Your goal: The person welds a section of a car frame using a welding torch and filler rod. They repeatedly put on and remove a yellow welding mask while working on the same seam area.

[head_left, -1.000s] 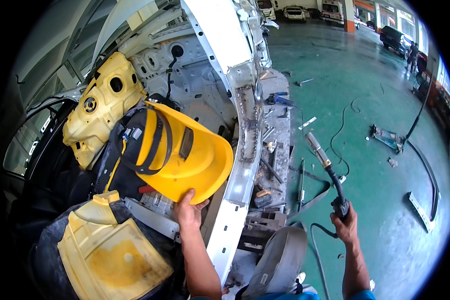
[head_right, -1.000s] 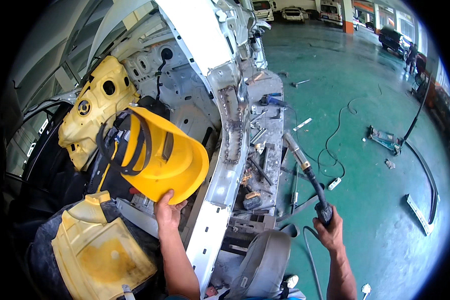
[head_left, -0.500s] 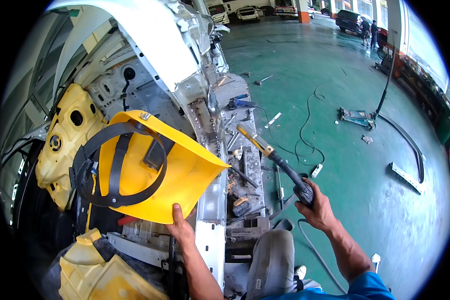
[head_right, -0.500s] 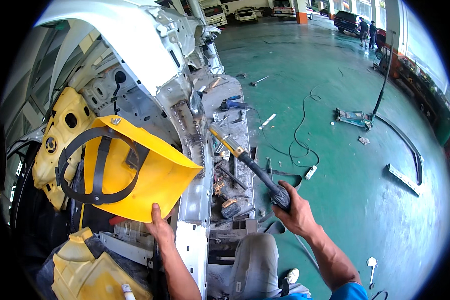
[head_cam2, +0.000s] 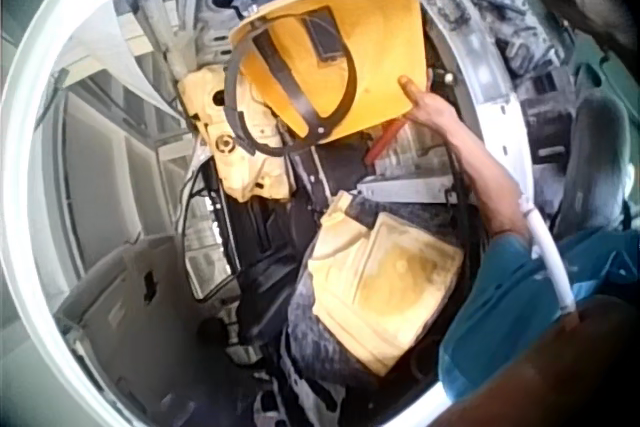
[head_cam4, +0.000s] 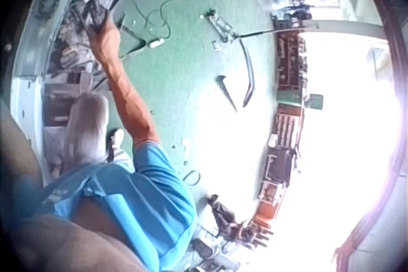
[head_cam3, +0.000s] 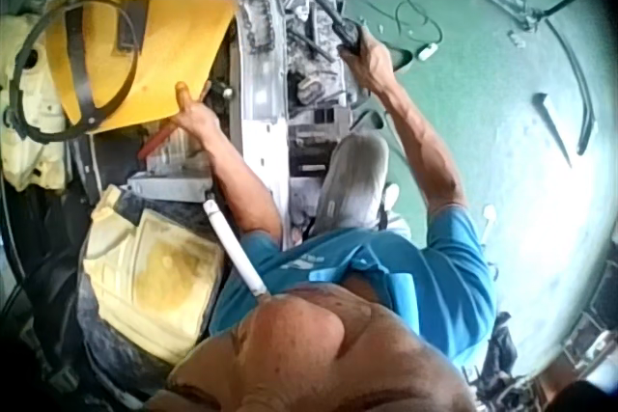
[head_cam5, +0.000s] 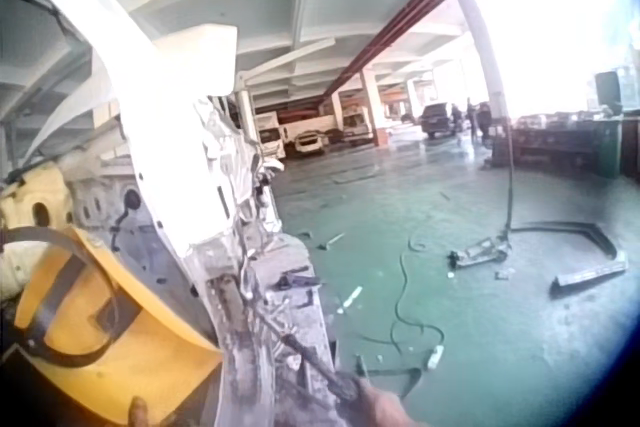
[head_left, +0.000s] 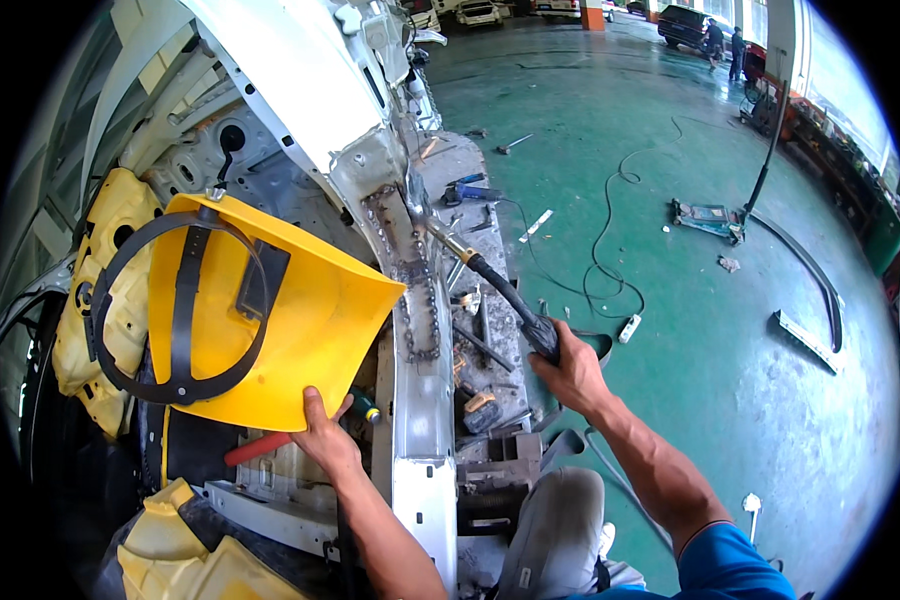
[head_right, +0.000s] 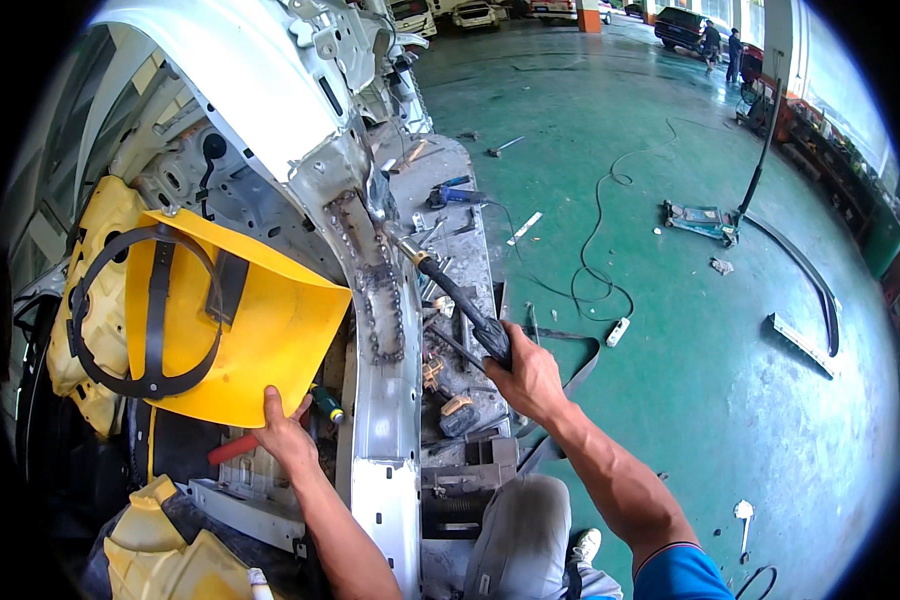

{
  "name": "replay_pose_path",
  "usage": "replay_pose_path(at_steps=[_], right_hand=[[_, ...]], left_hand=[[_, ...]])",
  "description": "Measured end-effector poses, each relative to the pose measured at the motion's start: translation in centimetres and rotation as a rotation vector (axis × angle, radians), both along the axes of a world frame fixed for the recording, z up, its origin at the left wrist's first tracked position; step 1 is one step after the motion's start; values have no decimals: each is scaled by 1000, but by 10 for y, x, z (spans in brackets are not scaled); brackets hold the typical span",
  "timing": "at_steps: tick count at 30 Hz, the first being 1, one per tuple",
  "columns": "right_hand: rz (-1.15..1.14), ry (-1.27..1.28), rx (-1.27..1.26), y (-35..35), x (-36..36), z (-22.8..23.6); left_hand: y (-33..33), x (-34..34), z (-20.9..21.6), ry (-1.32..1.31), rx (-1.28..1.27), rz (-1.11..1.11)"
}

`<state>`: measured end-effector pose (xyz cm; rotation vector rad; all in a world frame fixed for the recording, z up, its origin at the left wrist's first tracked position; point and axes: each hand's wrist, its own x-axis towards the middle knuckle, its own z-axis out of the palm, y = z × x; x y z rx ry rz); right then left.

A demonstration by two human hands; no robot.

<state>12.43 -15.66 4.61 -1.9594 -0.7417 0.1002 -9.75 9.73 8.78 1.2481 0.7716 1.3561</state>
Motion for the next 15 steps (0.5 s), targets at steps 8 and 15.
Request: replay_pose_path(at_steps=[8, 15], right_hand=[[10, 30, -17, 26, 18, -18], [88, 49, -25, 28, 33, -14]], left_hand=[[5, 1, 0, 94, -7, 44], [3, 0, -2, 117, 3, 64]])
